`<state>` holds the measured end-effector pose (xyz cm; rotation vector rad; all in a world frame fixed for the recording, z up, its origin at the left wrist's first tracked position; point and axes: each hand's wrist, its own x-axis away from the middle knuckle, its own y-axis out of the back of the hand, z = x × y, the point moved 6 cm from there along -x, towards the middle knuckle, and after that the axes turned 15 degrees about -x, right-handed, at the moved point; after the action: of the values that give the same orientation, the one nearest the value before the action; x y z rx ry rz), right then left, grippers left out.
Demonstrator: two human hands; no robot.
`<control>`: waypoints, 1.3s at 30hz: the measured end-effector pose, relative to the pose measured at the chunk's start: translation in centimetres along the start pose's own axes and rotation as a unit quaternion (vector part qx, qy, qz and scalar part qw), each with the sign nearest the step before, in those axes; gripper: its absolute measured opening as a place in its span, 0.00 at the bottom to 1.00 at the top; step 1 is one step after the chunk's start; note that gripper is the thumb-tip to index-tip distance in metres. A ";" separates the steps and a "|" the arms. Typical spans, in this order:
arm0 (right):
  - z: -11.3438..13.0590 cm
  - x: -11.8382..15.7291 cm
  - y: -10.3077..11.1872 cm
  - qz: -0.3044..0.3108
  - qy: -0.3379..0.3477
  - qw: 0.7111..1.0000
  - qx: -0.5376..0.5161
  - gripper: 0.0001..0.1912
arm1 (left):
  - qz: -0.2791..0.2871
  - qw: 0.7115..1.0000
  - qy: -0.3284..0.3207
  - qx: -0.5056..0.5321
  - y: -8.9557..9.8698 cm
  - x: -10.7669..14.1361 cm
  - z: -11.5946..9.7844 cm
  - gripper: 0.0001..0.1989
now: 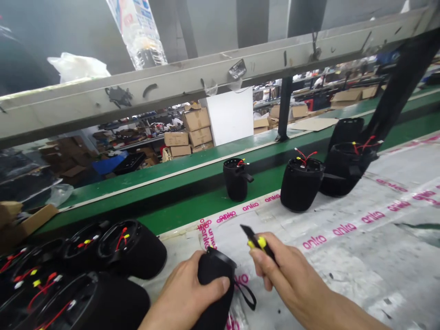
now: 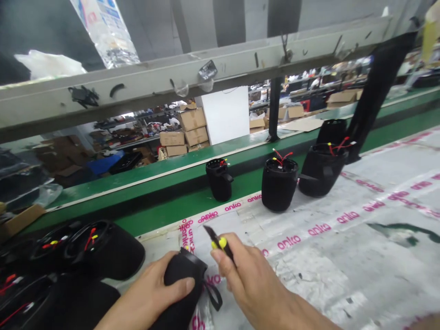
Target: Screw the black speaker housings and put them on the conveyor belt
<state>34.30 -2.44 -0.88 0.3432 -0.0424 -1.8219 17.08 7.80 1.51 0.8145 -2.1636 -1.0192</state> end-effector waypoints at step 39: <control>5.9 2.5 -2.7 0.117 0.222 0.824 0.508 0.08 | 0.040 0.976 0.022 -0.212 -1.0 1.5 -0.8 0.46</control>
<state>29.72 -4.92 3.64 1.4397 -0.7180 -1.2855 17.02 5.85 1.47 0.5359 -1.8291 -1.3438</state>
